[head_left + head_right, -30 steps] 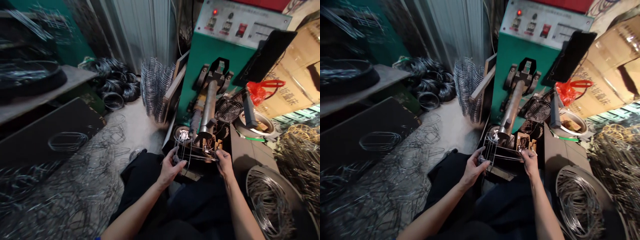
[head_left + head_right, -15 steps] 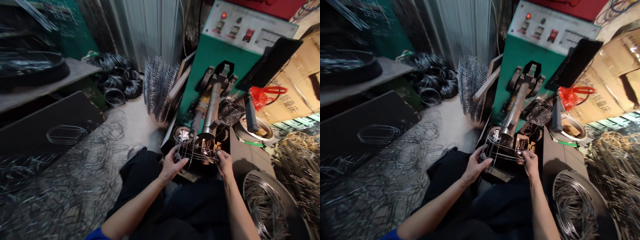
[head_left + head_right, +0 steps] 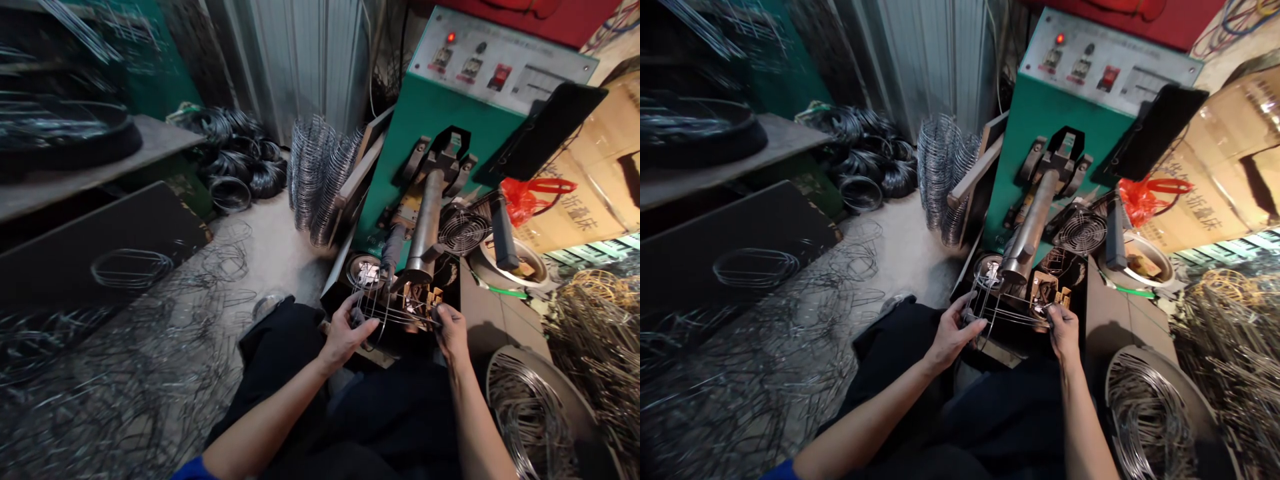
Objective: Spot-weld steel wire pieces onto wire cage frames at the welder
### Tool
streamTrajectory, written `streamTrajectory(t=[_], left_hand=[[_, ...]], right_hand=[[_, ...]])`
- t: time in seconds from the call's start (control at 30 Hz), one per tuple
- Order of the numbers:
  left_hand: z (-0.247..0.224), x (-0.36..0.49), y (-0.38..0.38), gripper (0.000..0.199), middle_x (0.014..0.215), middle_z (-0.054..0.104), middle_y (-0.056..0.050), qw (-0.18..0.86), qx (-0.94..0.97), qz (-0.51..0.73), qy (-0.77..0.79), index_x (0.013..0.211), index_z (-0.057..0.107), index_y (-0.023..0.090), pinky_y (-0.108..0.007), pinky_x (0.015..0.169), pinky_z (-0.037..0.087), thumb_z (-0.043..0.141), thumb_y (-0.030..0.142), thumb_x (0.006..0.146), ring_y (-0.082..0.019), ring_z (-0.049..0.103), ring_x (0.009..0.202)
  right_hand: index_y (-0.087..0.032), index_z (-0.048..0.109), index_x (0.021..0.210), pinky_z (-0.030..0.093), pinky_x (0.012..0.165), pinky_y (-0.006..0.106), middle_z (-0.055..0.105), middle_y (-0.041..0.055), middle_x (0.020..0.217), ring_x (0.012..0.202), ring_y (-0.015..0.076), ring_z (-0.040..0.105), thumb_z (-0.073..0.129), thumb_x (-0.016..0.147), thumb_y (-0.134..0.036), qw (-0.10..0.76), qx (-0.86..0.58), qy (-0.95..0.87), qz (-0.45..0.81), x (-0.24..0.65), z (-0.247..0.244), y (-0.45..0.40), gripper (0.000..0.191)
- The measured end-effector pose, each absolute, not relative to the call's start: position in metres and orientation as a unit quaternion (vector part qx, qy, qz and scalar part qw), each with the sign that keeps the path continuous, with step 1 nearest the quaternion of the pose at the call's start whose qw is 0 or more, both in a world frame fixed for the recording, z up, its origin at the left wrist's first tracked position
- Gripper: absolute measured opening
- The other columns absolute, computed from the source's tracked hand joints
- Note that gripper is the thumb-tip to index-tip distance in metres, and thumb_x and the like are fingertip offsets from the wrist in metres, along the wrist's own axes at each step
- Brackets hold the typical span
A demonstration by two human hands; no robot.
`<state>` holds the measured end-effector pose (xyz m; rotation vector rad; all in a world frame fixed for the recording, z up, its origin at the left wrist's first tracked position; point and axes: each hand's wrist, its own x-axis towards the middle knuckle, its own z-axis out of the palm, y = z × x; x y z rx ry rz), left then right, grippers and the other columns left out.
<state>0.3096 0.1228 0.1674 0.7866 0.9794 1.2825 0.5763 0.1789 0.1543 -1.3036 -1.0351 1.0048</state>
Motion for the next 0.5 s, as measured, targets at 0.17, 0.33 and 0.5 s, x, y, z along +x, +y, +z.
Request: streamTrajectory(t=[0.17, 0.33, 0.5], left_hand=[[0.167, 0.309, 0.123, 0.080, 0.070, 0.048, 0.008, 0.627, 0.338, 0.558, 0.425, 0.142, 0.051, 0.017, -0.020, 0.043, 0.052, 0.084, 0.040, 0.074, -0.006, 0.046, 0.049], [0.172, 0.312, 0.125, 0.079, 0.066, 0.046, 0.009, 0.625, 0.332, 0.563, 0.428, 0.141, 0.050, 0.014, -0.020, 0.040, 0.051, 0.083, 0.041, 0.074, -0.006, 0.044, 0.045], [0.182, 0.307, 0.109, 0.075, 0.065, 0.047, 0.010, 0.641, 0.316, 0.557, 0.422, 0.133, 0.051, 0.015, -0.022, 0.040, 0.050, 0.086, 0.042, 0.072, -0.007, 0.047, 0.044]], right_hand=[[-0.020, 0.044, 0.054, 0.028, 0.046, 0.025, 0.034, -0.0046, 0.053, 0.050, 0.0105, 0.029, 0.082, 0.068, -0.061, 0.572, -0.546, -0.453, 0.412, 0.576, 0.154, 0.180, 0.057], [-0.020, 0.041, 0.053, 0.024, 0.045, 0.024, 0.032, -0.0054, 0.052, 0.049, 0.0093, 0.027, 0.083, 0.067, -0.061, 0.576, -0.548, -0.447, 0.410, 0.572, 0.154, 0.182, 0.060], [-0.019, 0.049, 0.055, 0.031, 0.046, 0.024, 0.041, -0.0030, 0.052, 0.049, 0.0105, 0.036, 0.078, 0.075, -0.062, 0.534, -0.548, -0.485, 0.422, 0.582, 0.166, 0.164, 0.056]])
